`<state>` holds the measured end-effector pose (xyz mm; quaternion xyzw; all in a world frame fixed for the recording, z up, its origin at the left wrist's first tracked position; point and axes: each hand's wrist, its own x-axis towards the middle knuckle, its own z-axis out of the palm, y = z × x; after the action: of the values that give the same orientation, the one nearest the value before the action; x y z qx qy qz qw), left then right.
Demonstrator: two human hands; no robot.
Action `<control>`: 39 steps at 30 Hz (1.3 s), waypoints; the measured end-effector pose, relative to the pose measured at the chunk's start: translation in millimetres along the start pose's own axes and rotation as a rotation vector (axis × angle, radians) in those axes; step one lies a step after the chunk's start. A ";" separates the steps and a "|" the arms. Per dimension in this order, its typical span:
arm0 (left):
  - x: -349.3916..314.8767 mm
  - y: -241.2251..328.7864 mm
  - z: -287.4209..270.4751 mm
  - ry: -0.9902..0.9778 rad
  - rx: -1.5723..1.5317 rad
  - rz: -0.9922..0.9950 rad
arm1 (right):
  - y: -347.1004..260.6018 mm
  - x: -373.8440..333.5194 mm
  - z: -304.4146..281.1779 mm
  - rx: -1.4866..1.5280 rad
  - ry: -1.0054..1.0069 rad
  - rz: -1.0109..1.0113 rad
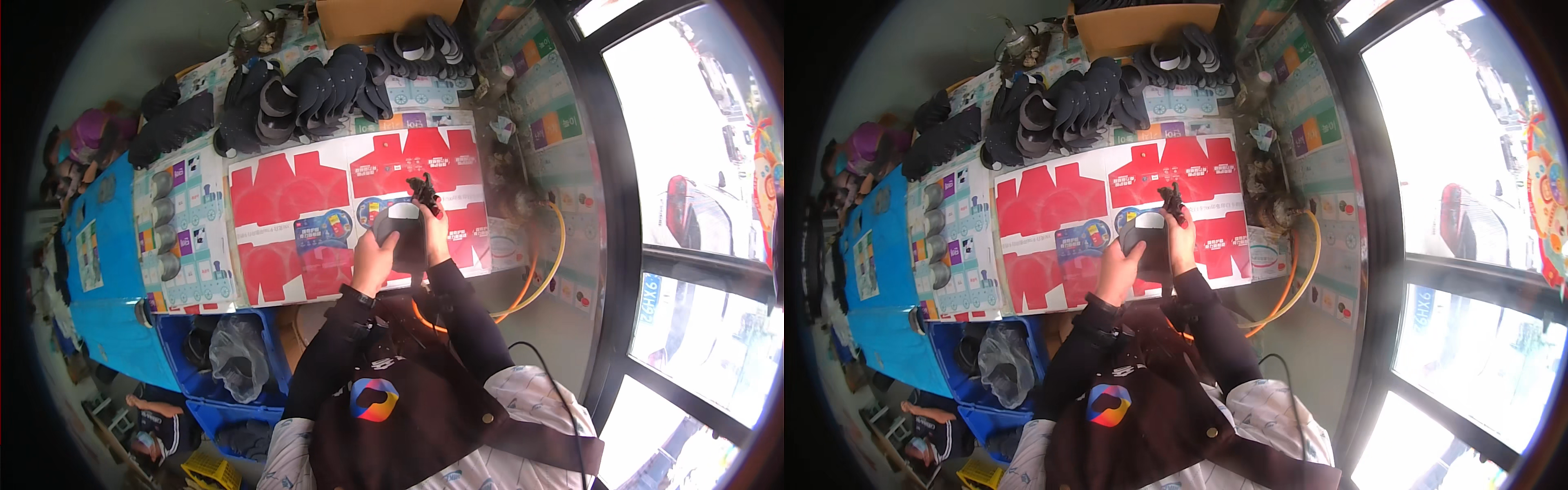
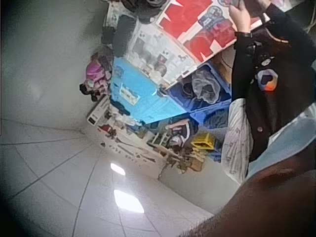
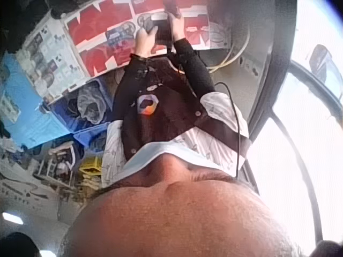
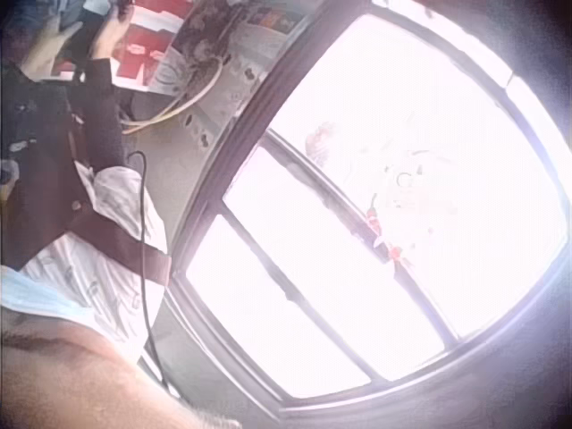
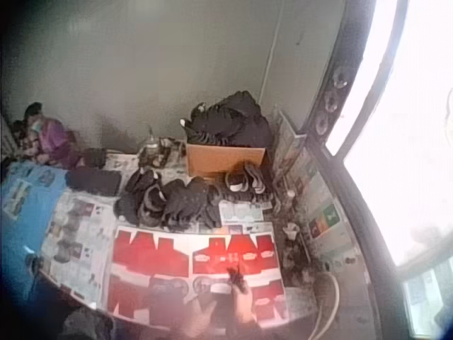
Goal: Applying adhesive to circular shoe components using a specialized applicator tool and arranging them on a tray.
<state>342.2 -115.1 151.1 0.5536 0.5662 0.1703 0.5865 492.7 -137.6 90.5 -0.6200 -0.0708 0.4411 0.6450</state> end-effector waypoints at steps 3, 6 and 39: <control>-9.8 -5.3 21.6 0.152 0.155 0.035 | -10.1 -3.6 -10.4 -0.309 0.041 -0.115; -21.5 13.6 39.6 0.227 0.206 0.076 | -37.1 -20.6 -21.1 -0.510 0.118 -0.138; 93.8 -155.3 -30.8 0.345 0.414 0.028 | -55.6 -57.3 -33.4 -0.932 -0.466 -0.125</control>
<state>277.9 -74.6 -16.4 0.6322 0.6727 0.1509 0.3535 506.3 -191.1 157.3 -0.7214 -0.4379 0.4495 0.2928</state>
